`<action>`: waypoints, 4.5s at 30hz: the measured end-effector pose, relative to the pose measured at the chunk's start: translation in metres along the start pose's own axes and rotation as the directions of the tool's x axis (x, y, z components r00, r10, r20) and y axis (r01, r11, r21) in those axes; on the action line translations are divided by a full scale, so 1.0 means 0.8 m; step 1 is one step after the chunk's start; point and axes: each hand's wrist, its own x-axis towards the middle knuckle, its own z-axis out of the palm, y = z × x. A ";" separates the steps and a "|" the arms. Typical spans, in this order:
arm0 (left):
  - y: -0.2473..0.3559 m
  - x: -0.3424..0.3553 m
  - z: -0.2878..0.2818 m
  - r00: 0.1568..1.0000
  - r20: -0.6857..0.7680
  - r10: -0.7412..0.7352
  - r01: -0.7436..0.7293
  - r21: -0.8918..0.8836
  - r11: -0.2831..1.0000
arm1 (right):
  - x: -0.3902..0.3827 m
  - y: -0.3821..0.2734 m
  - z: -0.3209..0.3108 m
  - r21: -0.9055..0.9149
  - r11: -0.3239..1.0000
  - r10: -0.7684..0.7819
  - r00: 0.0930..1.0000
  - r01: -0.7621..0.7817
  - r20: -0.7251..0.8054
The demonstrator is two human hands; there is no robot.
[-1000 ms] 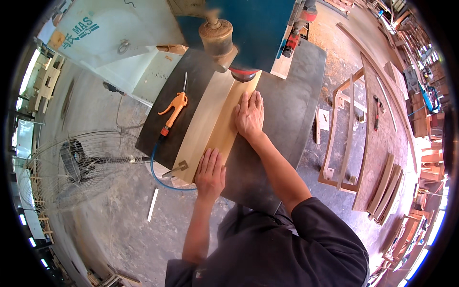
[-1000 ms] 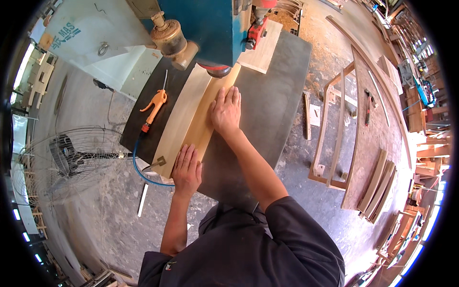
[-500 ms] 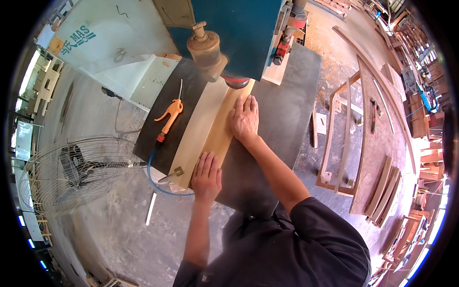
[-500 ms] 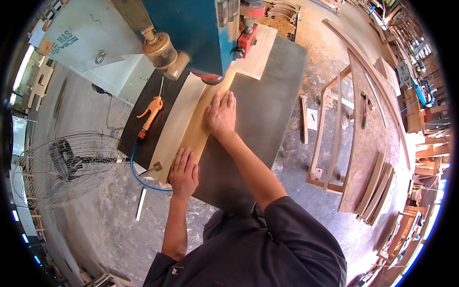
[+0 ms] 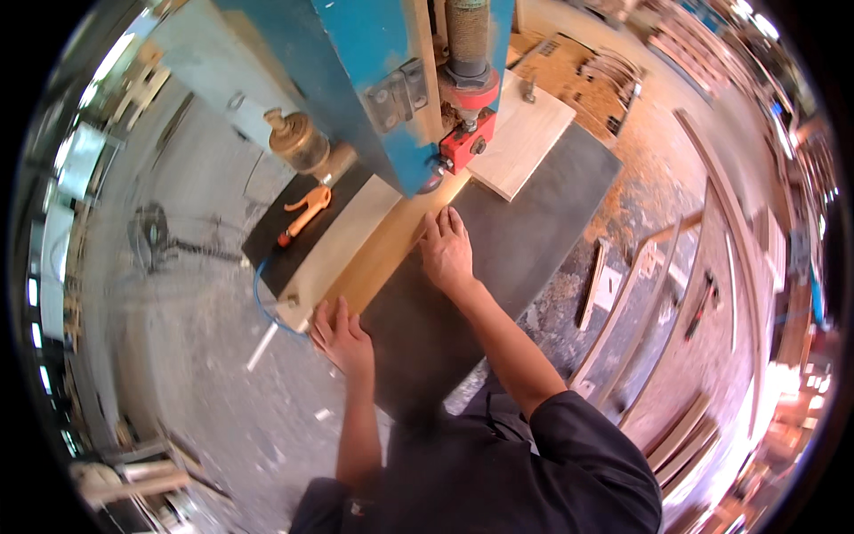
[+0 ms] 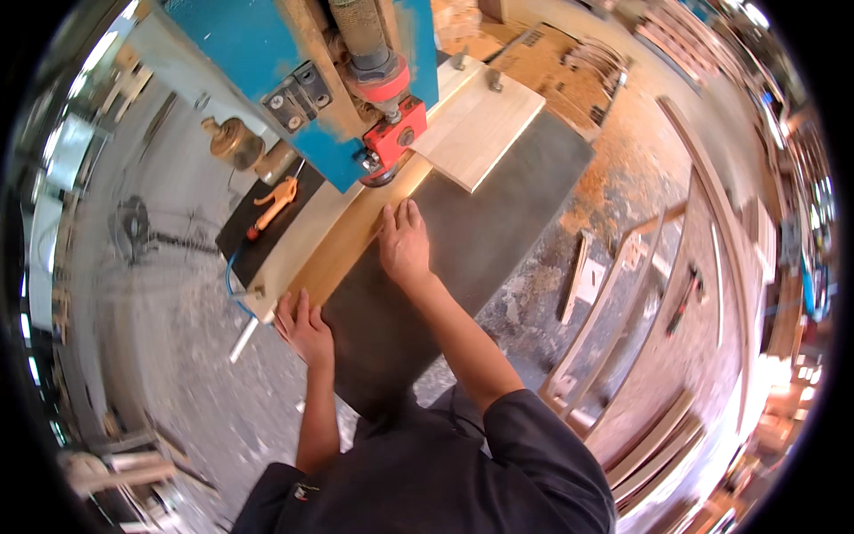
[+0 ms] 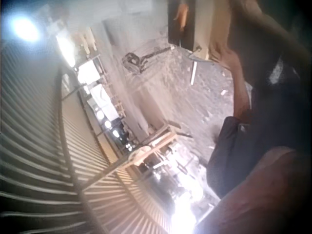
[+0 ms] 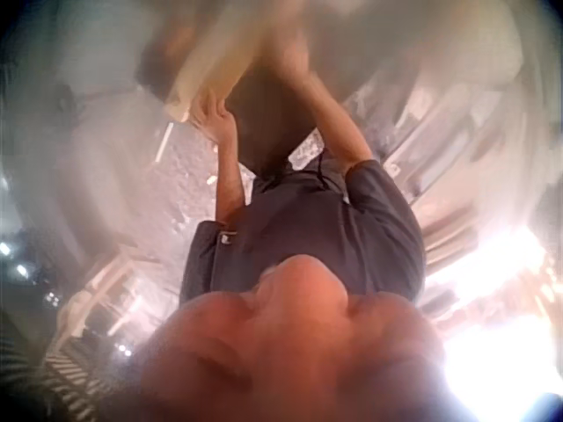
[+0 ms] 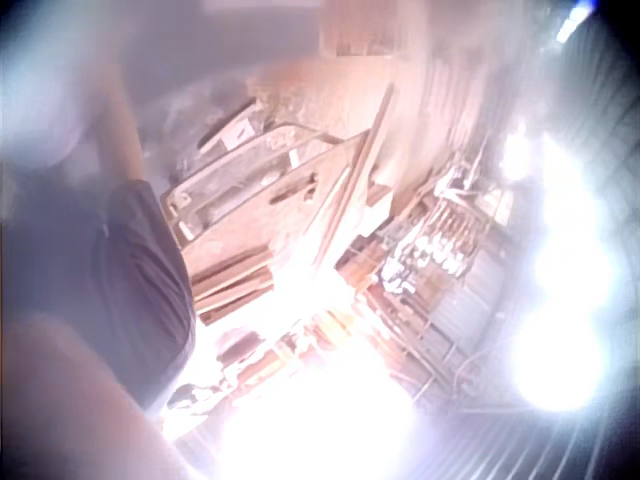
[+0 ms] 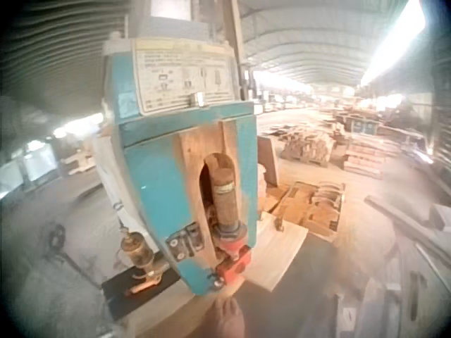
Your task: The person uses a vertical spindle moulder to shape the edges of wooden planks. They then move to a workbench to apply glue to the grooves of the shaped pieces and insert small wooden dowels by hand.
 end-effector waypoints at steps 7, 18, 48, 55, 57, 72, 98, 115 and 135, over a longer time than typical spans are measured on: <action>-0.012 -0.016 0.020 0.981 -0.051 -0.185 0.179 -0.105 0.978 | 0.075 0.134 -0.088 0.102 0.943 -0.321 0.946 0.316 0.034; -0.006 -0.026 0.026 0.940 -0.119 -0.320 0.303 -0.140 0.943 | 0.178 0.201 -0.049 0.102 0.835 -0.540 0.772 0.540 0.334; 0.046 -0.024 0.041 0.772 -0.190 -0.606 0.628 0.079 0.774 | 0.188 0.203 -0.031 0.210 0.738 -0.674 0.717 0.642 0.177; 0.043 -0.025 0.042 0.779 -0.192 -0.597 0.618 0.070 0.783 | 0.186 0.204 -0.025 0.270 0.727 -0.676 0.727 0.632 0.118; 0.042 -0.023 0.043 0.779 -0.191 -0.597 0.617 0.061 0.785 | 0.189 0.203 -0.028 0.260 0.731 -0.672 0.732 0.631 0.113; 0.045 -0.024 0.040 0.781 -0.185 -0.596 0.618 0.099 0.780 | 0.189 0.208 -0.024 0.261 0.705 -0.699 0.708 0.659 0.101; 0.045 -0.028 0.040 0.781 -0.207 -0.589 0.613 0.076 0.786 | 0.186 0.205 -0.032 0.231 0.721 -0.688 0.713 0.653 0.134; 0.048 -0.031 0.038 0.789 -0.208 -0.579 0.602 0.071 0.795 | 0.184 0.209 -0.033 0.247 0.706 -0.701 0.703 0.663 0.119; 0.052 -0.037 0.037 0.782 -0.206 -0.588 0.609 0.051 0.792 | 0.181 0.212 -0.036 0.265 0.682 -0.723 0.682 0.682 0.106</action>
